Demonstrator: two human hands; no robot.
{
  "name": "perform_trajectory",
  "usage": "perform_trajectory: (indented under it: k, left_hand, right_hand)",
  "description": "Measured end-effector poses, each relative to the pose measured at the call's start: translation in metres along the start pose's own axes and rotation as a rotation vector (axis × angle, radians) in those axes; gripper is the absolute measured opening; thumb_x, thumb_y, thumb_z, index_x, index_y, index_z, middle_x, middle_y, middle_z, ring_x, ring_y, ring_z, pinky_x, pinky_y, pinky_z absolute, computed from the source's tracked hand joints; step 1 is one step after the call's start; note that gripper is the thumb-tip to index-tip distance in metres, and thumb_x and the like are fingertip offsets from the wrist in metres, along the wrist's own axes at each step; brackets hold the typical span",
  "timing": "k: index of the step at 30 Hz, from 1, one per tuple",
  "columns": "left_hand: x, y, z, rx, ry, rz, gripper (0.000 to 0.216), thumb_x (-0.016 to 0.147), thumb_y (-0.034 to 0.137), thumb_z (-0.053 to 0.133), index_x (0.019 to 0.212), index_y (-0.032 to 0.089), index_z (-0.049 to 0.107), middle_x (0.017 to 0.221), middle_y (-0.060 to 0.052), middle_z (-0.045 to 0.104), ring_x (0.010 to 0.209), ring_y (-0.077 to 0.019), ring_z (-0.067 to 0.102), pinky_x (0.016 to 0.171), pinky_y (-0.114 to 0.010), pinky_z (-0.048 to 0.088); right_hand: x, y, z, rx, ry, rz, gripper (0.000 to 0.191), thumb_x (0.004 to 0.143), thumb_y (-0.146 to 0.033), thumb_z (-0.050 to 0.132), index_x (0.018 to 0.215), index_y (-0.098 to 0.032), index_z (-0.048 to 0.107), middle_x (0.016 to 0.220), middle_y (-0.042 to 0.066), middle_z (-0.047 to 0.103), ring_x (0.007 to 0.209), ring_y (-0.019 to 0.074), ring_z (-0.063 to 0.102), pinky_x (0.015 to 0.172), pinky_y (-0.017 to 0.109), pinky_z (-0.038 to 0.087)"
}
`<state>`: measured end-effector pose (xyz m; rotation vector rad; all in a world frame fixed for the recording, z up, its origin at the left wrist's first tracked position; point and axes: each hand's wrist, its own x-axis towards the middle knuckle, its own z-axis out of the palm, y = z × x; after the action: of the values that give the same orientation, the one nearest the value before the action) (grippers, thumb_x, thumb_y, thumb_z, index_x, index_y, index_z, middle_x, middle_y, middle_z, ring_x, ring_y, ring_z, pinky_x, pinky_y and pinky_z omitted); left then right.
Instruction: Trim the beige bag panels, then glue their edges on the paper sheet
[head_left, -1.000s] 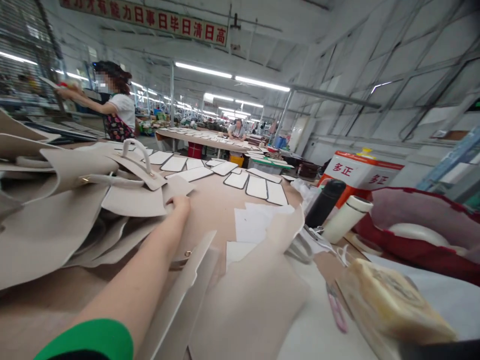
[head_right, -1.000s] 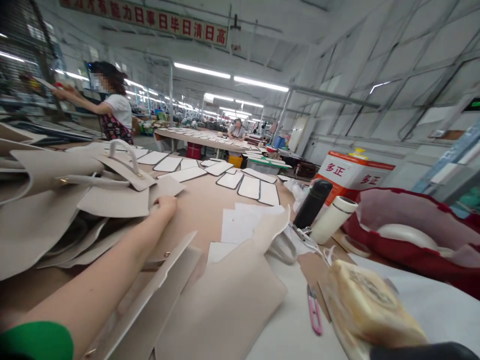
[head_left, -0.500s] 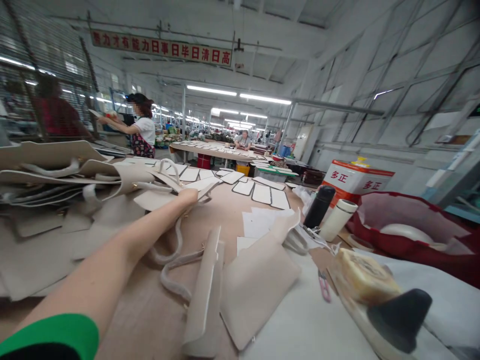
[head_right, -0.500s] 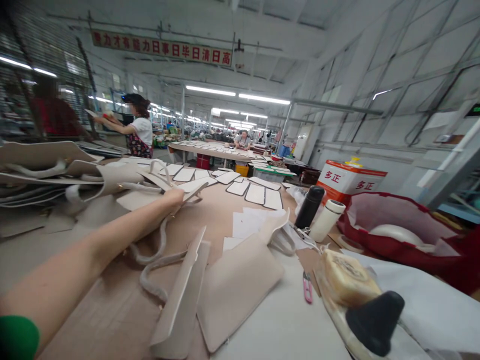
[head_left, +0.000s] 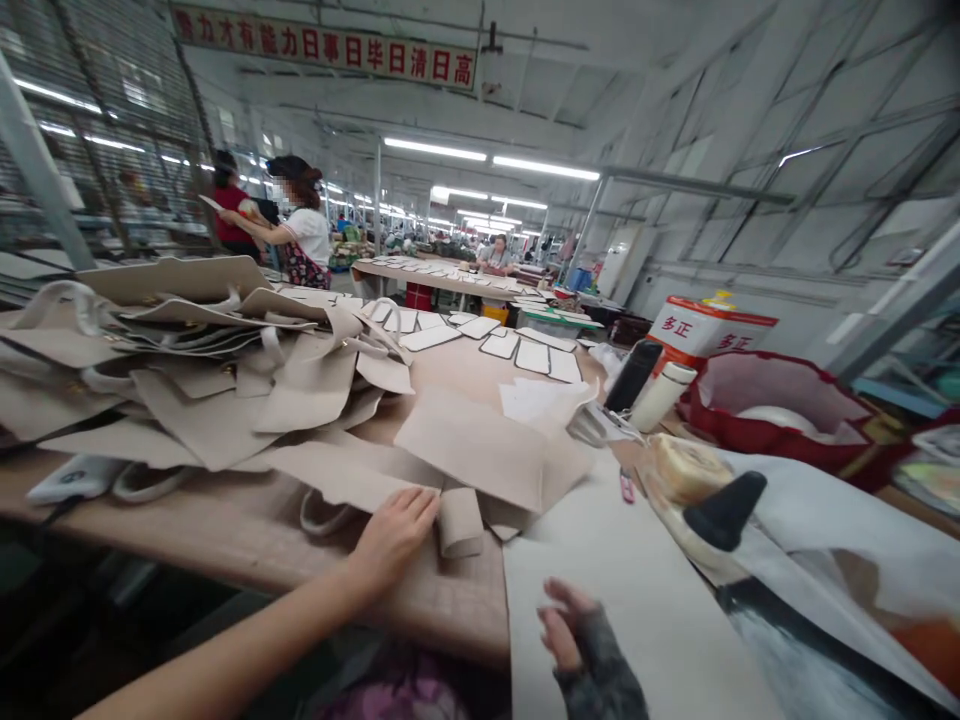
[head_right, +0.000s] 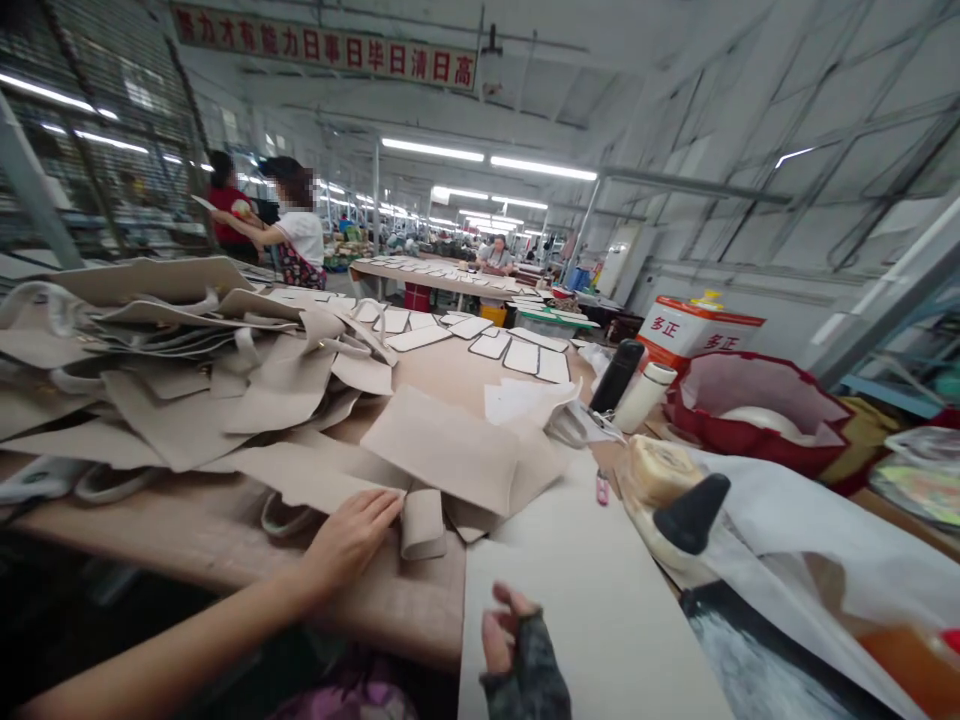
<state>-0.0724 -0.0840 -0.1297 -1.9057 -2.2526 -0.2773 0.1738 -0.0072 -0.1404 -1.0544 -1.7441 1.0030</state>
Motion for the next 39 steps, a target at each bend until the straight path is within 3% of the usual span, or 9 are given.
perform_trajectory:
  k: [4,6,10,18,22,26,30,34,39]
  left_hand:
    - [-0.035,-0.027,0.009,0.073,0.187,-0.023,0.047,0.079,0.004,0.036,0.122,0.011,0.052,0.124,-0.013,0.056,0.113,-0.0255,0.049,0.098,-0.043,0.037]
    - [-0.047,-0.040,0.010,0.069,0.237,-0.057,0.045,0.080,0.004,0.034,0.118,0.010,0.055,0.122,-0.013,0.057,0.112,-0.0256,0.050,0.098,-0.043,0.037]
    - [-0.062,-0.044,0.006,-0.064,0.287,-0.111,0.039,0.084,0.012,0.035,0.115,0.014,0.058,0.122,-0.011,0.058,0.113,-0.0253,0.050,0.100,-0.045,0.034]
    - [-0.037,-0.019,-0.048,-1.126,0.275,-0.479,0.044,0.076,0.047,0.054,0.108,0.016,0.060,0.116,-0.012,0.061,0.108,-0.0268,0.055,0.095,-0.039,0.041]
    - [-0.022,-0.014,-0.070,-1.965,-0.059,-0.636,0.068,0.071,0.072,0.041,0.098,0.012,0.062,0.101,-0.016,0.066,0.094,-0.0309,0.062,0.077,-0.041,0.051]
    - [-0.020,0.009,-0.068,-2.195,-0.471,-0.618,0.056,0.061,0.058,0.066,0.094,0.012,0.062,0.087,-0.012,0.070,0.084,-0.0305,0.065,0.073,-0.040,0.051]
    - [-0.024,0.047,-0.050,-2.143,-0.463,-0.624,0.044,0.060,0.024,0.077,0.099,0.014,0.059,0.083,-0.009,0.071,0.070,-0.0219,0.067,0.068,-0.033,0.052]
    - [-0.029,0.072,-0.035,-2.136,-0.294,-0.636,0.046,0.062,0.024,0.076,0.102,0.017,0.055,0.082,-0.007,0.071,0.067,-0.0209,0.066,0.065,-0.033,0.053]
    - [-0.036,0.076,-0.025,-2.083,-0.245,-0.653,0.048,0.063,0.025,0.076,0.105,0.019,0.053,0.085,-0.006,0.071,0.065,-0.0204,0.066,0.064,-0.034,0.053]
  right_hand:
    - [0.069,-0.008,0.050,-0.401,-0.018,-0.525,0.043,0.080,-0.034,0.049,0.117,-0.012,0.054,0.122,0.018,0.053,0.110,0.0303,0.050,0.093,0.047,0.041]
    - [0.099,-0.008,0.072,-0.742,-0.124,-0.593,0.047,0.076,-0.020,0.051,0.122,-0.013,0.051,0.127,0.018,0.049,0.115,0.0306,0.046,0.097,0.050,0.034]
    - [0.131,0.005,0.097,-0.860,-0.216,-0.664,0.043,0.073,-0.008,0.051,0.116,-0.013,0.056,0.123,0.017,0.054,0.113,0.0303,0.048,0.096,0.047,0.034]
    - [0.164,-0.013,0.054,-0.778,-0.014,-0.794,0.033,0.084,-0.009,0.034,0.106,-0.010,0.058,0.106,0.017,0.062,0.102,0.0249,0.056,0.088,0.042,0.044]
    - [0.139,-0.048,0.009,-0.506,0.083,-1.005,0.034,0.084,-0.007,0.033,0.107,-0.018,0.056,0.112,0.011,0.061,0.111,0.0200,0.052,0.096,0.043,0.041]
    - [0.086,-0.060,-0.014,-0.314,-0.008,-1.184,0.029,0.085,-0.008,0.042,0.104,-0.026,0.055,0.107,0.004,0.063,0.112,0.0196,0.052,0.096,0.047,0.040]
    - [0.037,-0.047,-0.017,-0.157,0.173,-0.669,0.031,0.087,-0.021,0.045,0.118,-0.023,0.049,0.127,0.011,0.049,0.117,0.0231,0.046,0.092,0.044,0.043]
    - [0.007,-0.037,-0.021,0.294,0.132,-0.034,0.031,0.088,-0.041,0.042,0.102,-0.018,0.057,0.094,0.008,0.062,0.082,0.0186,0.059,0.068,0.030,0.049]
    - [-0.014,-0.038,-0.030,0.419,-0.006,0.133,0.029,0.081,-0.044,0.056,0.066,-0.019,0.054,0.063,-0.002,0.054,0.060,0.0119,0.047,0.057,0.023,0.042]
